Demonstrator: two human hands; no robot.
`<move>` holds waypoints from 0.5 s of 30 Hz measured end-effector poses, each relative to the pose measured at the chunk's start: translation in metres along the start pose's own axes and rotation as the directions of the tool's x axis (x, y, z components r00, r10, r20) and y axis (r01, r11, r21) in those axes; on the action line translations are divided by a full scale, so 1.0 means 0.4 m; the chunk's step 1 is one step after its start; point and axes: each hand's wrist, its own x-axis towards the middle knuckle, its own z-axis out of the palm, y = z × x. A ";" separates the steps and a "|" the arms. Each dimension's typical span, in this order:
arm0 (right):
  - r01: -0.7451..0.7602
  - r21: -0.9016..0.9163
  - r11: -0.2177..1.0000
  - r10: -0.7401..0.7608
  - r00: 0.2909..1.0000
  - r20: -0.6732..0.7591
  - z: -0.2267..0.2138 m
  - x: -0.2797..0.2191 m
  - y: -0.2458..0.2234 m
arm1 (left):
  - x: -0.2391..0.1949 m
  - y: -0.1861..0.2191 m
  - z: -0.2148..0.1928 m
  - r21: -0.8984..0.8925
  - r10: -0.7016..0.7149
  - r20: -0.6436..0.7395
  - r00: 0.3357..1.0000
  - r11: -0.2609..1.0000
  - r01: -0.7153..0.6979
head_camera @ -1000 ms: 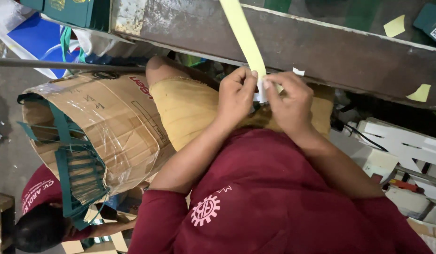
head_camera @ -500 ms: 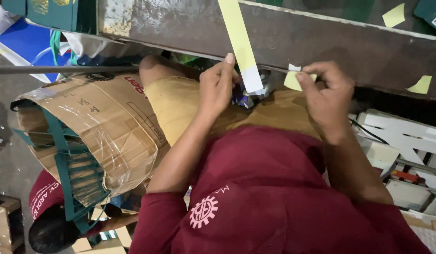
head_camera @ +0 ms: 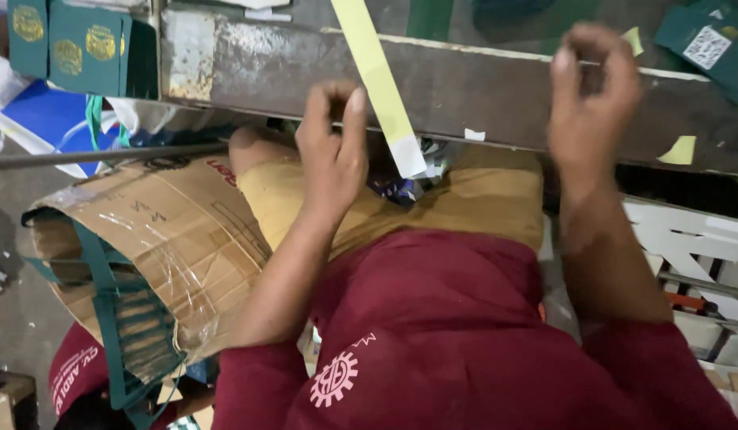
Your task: The person folds printed green booklets, applies stickers or labels to them, and organizes them into cardboard boxes.
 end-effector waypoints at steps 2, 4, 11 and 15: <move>0.251 0.101 0.963 -0.248 0.968 -0.038 -0.006 0.082 0.058 | 0.045 0.001 0.042 -0.106 0.033 0.080 0.996 0.994 -0.024; 0.078 -0.031 0.997 -0.077 0.997 0.002 -0.002 0.147 0.198 | 0.102 -0.025 0.118 -0.138 0.023 0.132 0.991 0.990 -0.004; -0.031 -0.541 0.841 0.128 0.982 0.142 0.067 0.282 0.186 | 0.293 -0.130 0.390 0.240 -0.202 0.249 0.947 0.960 0.142; -0.156 -0.591 0.792 0.323 0.927 0.189 0.068 0.304 0.053 | 0.310 -0.166 0.443 0.253 -0.184 0.247 0.951 0.960 0.120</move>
